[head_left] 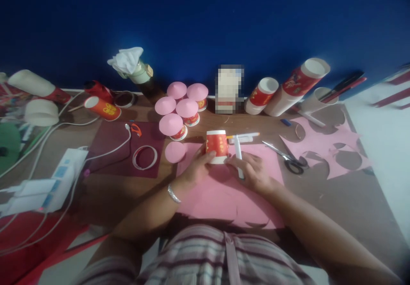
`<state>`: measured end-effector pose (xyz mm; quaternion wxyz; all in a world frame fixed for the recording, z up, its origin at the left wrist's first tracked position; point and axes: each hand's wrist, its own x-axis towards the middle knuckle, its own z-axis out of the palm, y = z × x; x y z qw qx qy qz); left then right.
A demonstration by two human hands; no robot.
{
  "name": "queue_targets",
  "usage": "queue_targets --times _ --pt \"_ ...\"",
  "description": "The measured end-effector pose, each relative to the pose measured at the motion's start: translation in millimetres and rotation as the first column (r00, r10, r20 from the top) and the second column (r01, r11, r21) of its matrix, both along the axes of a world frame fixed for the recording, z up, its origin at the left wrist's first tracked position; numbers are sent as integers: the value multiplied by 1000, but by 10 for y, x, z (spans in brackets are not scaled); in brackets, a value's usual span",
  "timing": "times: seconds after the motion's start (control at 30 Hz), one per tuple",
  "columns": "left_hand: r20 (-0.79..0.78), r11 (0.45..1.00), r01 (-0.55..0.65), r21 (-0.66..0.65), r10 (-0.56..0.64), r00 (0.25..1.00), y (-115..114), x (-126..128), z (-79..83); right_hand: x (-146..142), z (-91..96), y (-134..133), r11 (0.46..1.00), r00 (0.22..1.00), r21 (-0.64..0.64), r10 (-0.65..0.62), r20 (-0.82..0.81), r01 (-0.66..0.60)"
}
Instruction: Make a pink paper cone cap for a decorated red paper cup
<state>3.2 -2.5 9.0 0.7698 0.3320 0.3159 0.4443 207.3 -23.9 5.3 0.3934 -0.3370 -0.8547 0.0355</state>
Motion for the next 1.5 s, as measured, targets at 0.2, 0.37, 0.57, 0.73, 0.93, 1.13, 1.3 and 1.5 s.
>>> queue_targets --times 0.2,0.37,0.57,0.73,0.93,1.13,1.3,1.5 --pt "195 990 31 -141 -3 981 27 -10 -30 40 100 -14 987 968 -154 -79 -238 43" --pt "219 987 -16 -161 52 974 33 -17 -61 37 152 -17 949 911 -274 -248 -329 159" --pt "135 996 5 -94 8 991 38 -13 -65 -81 65 -7 987 966 -144 -107 -234 74" --pt "126 996 52 -73 -42 991 26 7 -62 -95 20 8 996 988 -68 -64 -142 54" --pt "158 988 87 -125 -66 985 10 18 -69 -47 57 15 996 992 -52 -80 -102 75" --pt "47 998 60 -30 -59 997 10 -22 -97 65 62 26 983 992 168 -94 89 78" --pt "-62 1000 21 -14 -22 998 -11 -37 -102 76 17 16 992 994 128 -16 112 2" --pt "41 997 -33 -70 36 999 33 -23 -54 29 58 -2 1000 985 -10 8 -173 -9"
